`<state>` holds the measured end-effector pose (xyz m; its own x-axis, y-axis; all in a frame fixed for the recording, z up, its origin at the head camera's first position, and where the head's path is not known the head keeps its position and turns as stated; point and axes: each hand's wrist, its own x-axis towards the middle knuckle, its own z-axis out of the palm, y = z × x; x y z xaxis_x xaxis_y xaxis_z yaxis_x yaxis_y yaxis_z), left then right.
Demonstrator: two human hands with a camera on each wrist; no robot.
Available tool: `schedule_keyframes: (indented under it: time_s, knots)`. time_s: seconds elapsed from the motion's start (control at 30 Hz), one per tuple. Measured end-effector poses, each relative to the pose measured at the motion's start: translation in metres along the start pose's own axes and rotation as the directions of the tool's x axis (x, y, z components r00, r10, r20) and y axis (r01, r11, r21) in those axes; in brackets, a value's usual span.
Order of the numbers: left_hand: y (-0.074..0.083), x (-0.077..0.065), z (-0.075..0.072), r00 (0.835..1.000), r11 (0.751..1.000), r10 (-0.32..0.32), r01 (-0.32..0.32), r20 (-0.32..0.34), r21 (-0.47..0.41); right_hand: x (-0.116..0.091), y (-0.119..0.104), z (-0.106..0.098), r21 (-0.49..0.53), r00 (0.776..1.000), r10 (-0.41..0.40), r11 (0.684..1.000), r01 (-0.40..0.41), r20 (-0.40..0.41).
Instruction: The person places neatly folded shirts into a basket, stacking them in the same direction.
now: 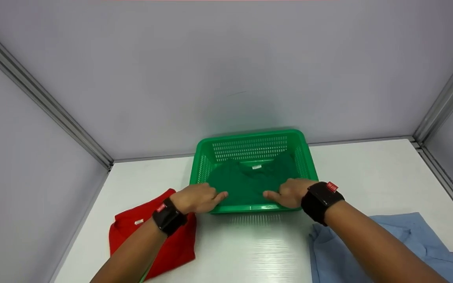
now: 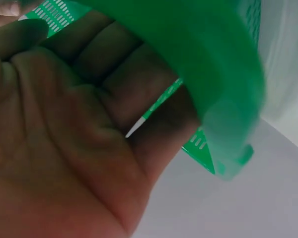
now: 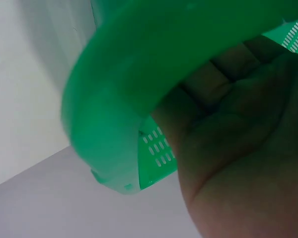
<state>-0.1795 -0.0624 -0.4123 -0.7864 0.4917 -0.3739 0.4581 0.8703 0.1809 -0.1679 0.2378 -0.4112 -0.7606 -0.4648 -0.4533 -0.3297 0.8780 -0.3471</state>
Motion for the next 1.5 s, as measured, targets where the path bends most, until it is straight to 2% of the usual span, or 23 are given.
schedule_keyframes:
  time_s: [0.23, 0.37, 0.47, 0.53, 0.6, 0.67, 0.77, 0.9, 0.97, 1.1, 1.2, 1.3, 1.4, 1.5]
  knots:
    - [0.009, -0.006, 0.014, 0.998, 0.999, -0.042, 0.042, 0.047, 0.005, -0.007, -0.008, 0.015, 0.021, 0.998, 0.05, 0.998, -0.051, 0.043]
    - [0.01, -0.012, 0.022, 0.998, 0.999, -0.052, 0.053, 0.043, -0.01, -0.011, -0.006, 0.019, 0.053, 0.998, 0.051, 0.997, -0.054, 0.043]
    - [0.01, -0.018, 0.026, 1.0, 0.999, -0.03, 0.03, -0.007, -0.029, -0.017, -0.002, 0.024, 0.078, 1.0, 0.004, 0.997, -0.004, 0.004]
    - [0.009, -0.023, 0.029, 0.998, 0.999, 0.002, -0.004, -0.065, -0.04, -0.023, 0.001, 0.028, 0.095, 0.998, -0.042, 0.994, 0.046, -0.04]
    - [0.008, -0.029, 0.031, 0.99, 0.998, 0.033, -0.04, -0.139, -0.052, -0.031, 0.003, 0.032, 0.119, 0.992, -0.081, 0.989, 0.093, -0.095]
    - [0.006, -0.037, 0.034, 0.973, 0.996, 0.063, -0.076, -0.221, -0.05, -0.039, 0.001, 0.036, 0.142, 0.979, -0.113, 0.98, 0.138, -0.172]
    - [0.004, -0.047, 0.039, 0.935, 0.994, 0.085, -0.103, -0.343, -0.034, -0.049, -0.005, 0.043, 0.153, 0.944, -0.13, 0.971, 0.182, -0.303]
    - [0.004, -0.06, 0.049, 0.874, 0.996, 0.077, -0.084, -0.479, 0.006, -0.057, -0.017, 0.056, 0.112, 0.877, -0.112, 0.976, 0.185, -0.467]
    - [0.005, -0.066, 0.055, 0.846, 0.998, 0.064, -0.068, -0.53, 0.013, -0.059, -0.022, 0.065, 0.086, 0.839, -0.105, 0.98, 0.177, -0.534]
    - [0.014, -0.075, 0.067, 0.8, 0.999, 0.029, -0.038, -0.599, -0.002, -0.063, -0.031, 0.083, 0.031, 0.753, -0.103, 0.986, 0.161, -0.65]
    - [0.022, -0.082, 0.077, 0.779, 0.999, 0.006, -0.024, -0.627, -0.021, -0.069, -0.037, 0.096, 0.021, 0.689, -0.095, 0.987, 0.158, -0.718]
    - [0.029, -0.091, 0.089, 0.772, 0.998, -0.014, -0.023, -0.636, -0.051, -0.077, -0.045, 0.11, 0.032, 0.643, -0.084, 0.985, 0.167, -0.761]
    - [0.034, -0.102, 0.101, 0.765, 0.997, -0.033, -0.021, -0.643, -0.076, -0.083, -0.053, 0.125, 0.052, 0.62, -0.065, 0.984, 0.169, -0.782]
    - [0.039, -0.116, 0.112, 0.761, 0.995, -0.046, -0.023, -0.647, -0.098, -0.089, -0.063, 0.14, 0.084, 0.619, -0.033, 0.983, 0.16, -0.785]
